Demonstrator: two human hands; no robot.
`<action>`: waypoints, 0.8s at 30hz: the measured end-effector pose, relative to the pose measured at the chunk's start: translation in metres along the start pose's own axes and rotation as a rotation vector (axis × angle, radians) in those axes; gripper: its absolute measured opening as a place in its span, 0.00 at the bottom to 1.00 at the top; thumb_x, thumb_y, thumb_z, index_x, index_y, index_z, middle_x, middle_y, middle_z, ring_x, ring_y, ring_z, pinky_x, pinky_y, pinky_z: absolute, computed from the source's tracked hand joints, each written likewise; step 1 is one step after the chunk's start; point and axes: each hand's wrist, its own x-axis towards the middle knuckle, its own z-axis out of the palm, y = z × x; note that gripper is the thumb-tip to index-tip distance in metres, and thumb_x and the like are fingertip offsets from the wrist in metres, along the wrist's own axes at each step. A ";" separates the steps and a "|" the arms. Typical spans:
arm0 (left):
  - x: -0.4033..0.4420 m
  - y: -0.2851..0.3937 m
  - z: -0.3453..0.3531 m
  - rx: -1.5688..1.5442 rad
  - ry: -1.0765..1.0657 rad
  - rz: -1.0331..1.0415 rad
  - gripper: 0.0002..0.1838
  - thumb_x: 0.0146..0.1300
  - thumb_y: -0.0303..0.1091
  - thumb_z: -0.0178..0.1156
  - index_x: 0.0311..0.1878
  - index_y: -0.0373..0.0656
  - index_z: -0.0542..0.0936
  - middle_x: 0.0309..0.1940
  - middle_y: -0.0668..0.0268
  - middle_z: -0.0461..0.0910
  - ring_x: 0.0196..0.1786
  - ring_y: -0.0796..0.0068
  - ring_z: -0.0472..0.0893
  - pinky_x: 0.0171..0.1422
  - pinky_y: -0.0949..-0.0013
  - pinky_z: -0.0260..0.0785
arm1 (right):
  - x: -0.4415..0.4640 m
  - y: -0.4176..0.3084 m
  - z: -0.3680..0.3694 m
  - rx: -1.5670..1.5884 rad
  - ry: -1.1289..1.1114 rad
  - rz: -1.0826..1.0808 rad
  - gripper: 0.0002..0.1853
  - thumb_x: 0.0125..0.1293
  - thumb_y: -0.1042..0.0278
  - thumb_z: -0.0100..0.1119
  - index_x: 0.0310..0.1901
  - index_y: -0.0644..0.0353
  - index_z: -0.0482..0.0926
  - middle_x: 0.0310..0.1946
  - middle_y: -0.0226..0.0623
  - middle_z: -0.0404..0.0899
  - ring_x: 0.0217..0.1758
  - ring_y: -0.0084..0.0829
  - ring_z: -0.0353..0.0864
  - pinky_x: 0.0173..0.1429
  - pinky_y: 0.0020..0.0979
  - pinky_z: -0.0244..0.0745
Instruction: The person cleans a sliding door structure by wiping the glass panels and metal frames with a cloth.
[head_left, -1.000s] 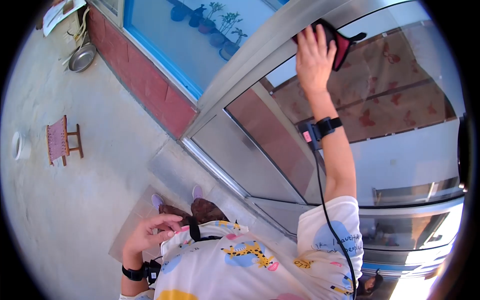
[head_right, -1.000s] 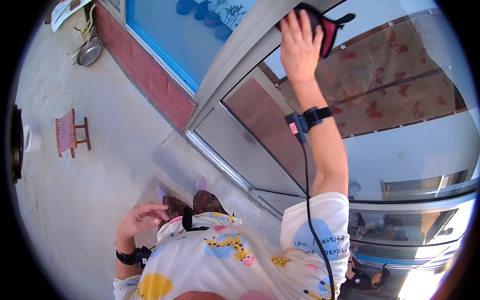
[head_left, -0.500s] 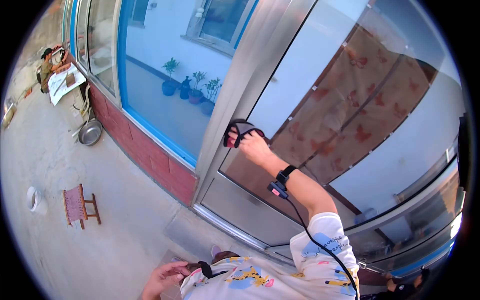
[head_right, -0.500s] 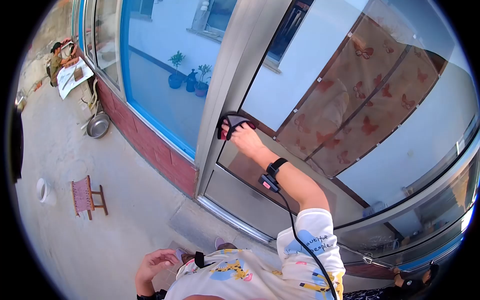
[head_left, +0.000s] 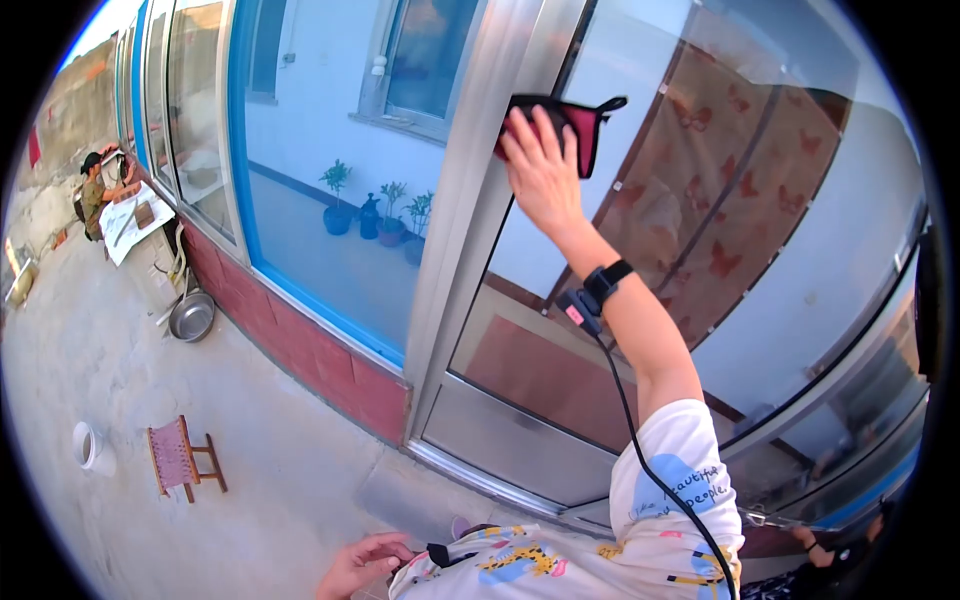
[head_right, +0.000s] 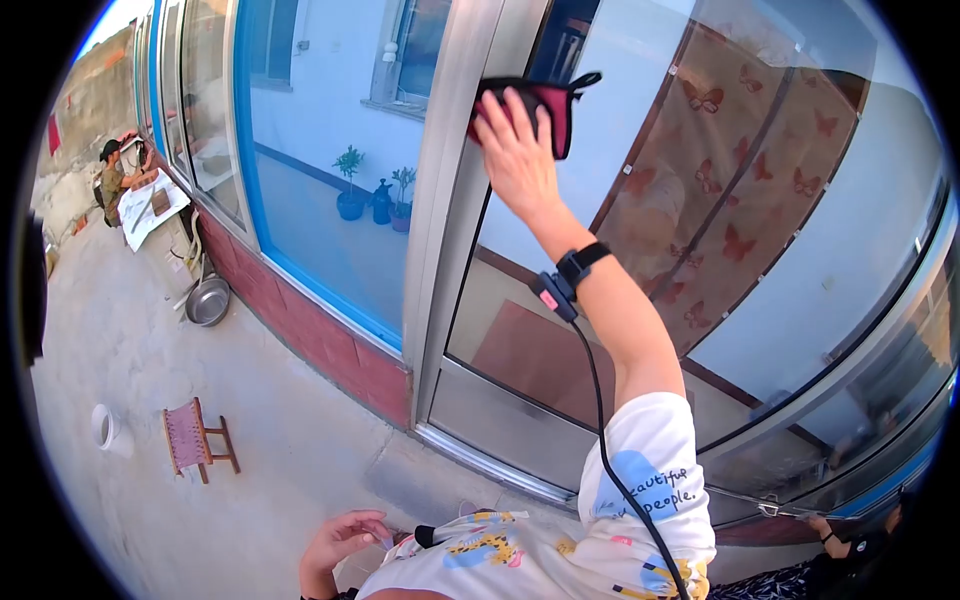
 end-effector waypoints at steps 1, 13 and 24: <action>-0.007 0.003 0.001 0.006 0.058 -0.027 0.23 0.65 0.27 0.59 0.63 0.33 0.72 0.46 0.57 0.81 0.51 0.69 0.79 0.59 0.67 0.70 | -0.012 -0.004 0.000 0.026 -0.045 -0.040 0.19 0.58 0.65 0.61 0.53 0.51 0.78 0.66 0.30 0.66 0.74 0.33 0.58 0.72 0.49 0.52; 0.010 0.009 0.020 -0.092 0.146 0.069 0.21 0.67 0.34 0.58 0.61 0.35 0.73 0.45 0.63 0.80 0.44 0.73 0.78 0.51 0.68 0.71 | 0.203 0.166 -0.049 -0.392 0.291 0.059 0.22 0.64 0.53 0.52 0.60 0.45 0.74 0.67 0.25 0.68 0.73 0.32 0.61 0.67 0.48 0.61; 0.011 -0.018 0.002 -0.168 0.242 0.028 0.22 0.69 0.37 0.56 0.62 0.36 0.72 0.47 0.62 0.79 0.48 0.71 0.79 0.55 0.66 0.71 | 0.132 0.107 -0.022 -0.205 0.325 0.061 0.22 0.60 0.57 0.61 0.58 0.46 0.76 0.67 0.33 0.66 0.72 0.43 0.59 0.69 0.55 0.56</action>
